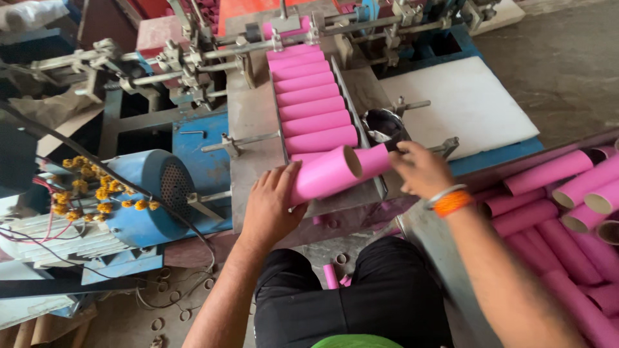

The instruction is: The person repeatedly picks pink cylindrical tubes from a bin and places them into a machine's input tray. The person handles the tubes by hand, moving them from a pile to the machine.

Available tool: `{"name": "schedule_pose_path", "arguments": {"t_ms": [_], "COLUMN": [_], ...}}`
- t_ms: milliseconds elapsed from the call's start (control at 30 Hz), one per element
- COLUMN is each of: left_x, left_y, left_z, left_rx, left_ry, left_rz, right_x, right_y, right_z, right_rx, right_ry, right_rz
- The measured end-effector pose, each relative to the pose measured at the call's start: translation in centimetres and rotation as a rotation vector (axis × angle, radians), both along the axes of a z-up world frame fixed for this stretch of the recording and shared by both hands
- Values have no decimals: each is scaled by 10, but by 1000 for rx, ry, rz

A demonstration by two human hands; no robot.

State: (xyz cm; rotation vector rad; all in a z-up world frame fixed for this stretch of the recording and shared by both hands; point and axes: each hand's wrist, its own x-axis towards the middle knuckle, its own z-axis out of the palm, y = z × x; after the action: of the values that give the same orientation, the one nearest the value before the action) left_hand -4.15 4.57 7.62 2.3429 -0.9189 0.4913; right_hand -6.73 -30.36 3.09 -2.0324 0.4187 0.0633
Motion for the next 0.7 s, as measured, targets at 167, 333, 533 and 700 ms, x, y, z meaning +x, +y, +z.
{"name": "schedule_pose_path", "arguments": {"t_ms": [167,333,533,700], "left_x": [-4,-11,-21,-19], "left_y": [-20,-26,-4,-16], "left_z": [-12,-14,-5,-14], "left_rx": [34,-11,36,107], "left_ry": [52,61,27,28], "left_rz": [-38,7,73,14], "right_x": [-30,-18,-14,-36], "right_y": [-39,12,42,1], "right_z": [-18,-33,-18,-5], "right_rx": [64,-290,-341,-69], "right_ry": [-126,-413,-378,-373], "right_rz": [49,253,52,5]}}
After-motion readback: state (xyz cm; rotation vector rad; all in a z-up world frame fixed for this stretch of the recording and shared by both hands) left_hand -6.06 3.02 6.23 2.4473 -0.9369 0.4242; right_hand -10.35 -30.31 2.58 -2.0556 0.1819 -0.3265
